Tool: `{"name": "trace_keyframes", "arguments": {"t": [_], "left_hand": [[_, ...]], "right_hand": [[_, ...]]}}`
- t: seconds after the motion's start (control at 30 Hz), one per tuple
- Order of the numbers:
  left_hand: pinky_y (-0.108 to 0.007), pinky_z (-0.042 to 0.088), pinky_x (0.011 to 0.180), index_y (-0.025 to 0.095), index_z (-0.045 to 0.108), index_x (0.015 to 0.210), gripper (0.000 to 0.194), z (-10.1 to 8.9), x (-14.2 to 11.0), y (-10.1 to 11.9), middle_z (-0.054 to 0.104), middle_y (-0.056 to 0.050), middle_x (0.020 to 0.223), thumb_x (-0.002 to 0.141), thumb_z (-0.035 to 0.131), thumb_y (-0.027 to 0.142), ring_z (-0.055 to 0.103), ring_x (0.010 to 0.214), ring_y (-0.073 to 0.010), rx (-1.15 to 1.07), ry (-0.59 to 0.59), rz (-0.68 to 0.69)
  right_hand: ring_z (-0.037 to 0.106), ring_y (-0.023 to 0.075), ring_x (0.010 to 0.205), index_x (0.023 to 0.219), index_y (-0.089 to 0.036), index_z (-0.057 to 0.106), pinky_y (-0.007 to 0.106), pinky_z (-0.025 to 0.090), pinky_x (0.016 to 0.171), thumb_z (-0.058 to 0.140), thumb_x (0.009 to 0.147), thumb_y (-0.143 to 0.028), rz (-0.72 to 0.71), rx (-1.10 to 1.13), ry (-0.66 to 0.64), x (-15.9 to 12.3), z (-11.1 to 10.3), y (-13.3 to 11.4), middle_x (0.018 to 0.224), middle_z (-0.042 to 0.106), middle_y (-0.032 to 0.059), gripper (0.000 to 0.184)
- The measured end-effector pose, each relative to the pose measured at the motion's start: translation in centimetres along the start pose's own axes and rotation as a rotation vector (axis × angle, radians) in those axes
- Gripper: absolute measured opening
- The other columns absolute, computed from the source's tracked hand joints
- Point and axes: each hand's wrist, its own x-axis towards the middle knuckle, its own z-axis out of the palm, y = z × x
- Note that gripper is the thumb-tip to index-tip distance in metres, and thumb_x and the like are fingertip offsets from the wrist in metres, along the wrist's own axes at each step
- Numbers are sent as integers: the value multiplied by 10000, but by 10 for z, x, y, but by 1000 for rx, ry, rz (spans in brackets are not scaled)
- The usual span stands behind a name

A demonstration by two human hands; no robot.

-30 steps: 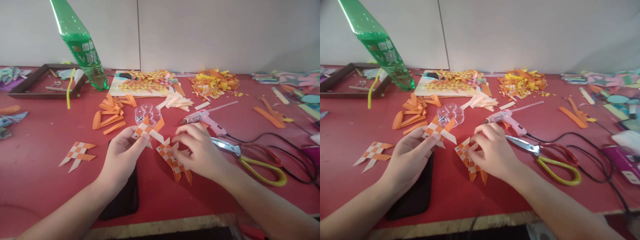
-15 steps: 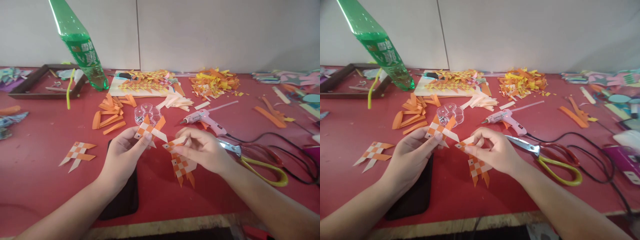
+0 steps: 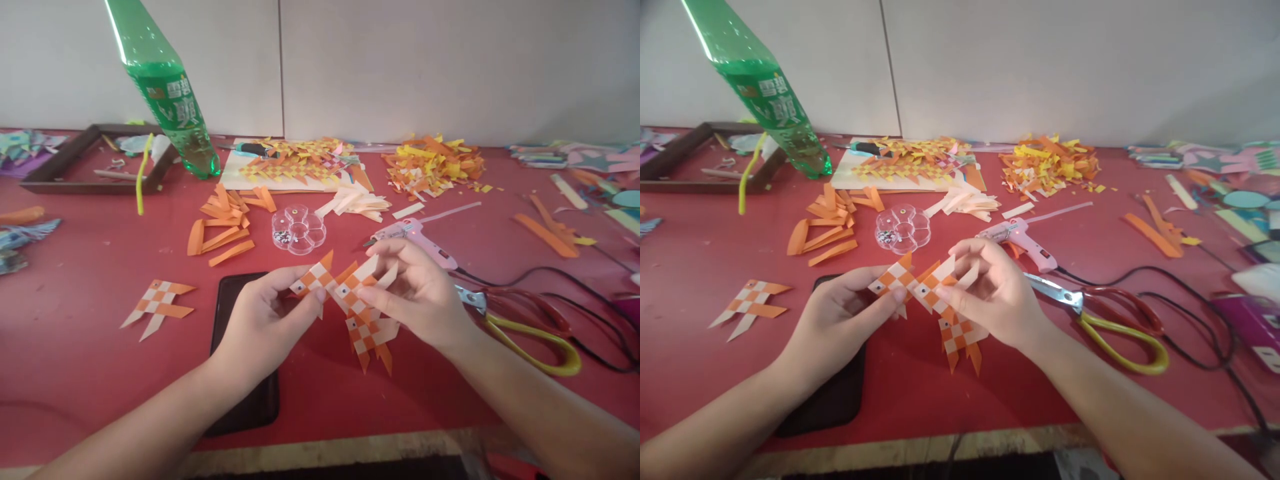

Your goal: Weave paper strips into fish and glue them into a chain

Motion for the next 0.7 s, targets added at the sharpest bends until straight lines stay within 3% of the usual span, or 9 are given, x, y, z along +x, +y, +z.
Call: {"name": "trace_keyframes", "arguments": {"t": [0.7], "left_hand": [[-117,514,639,210,721,911,76,0,-4,2,708,46,750,846,683,206,641,677,-66,26,-24,29]], "right_hand": [[629,94,593,1091,-283,513,218,534,519,702,822,-214,-43,5,-31,-2,2,3,861,587,-16,336]]}}
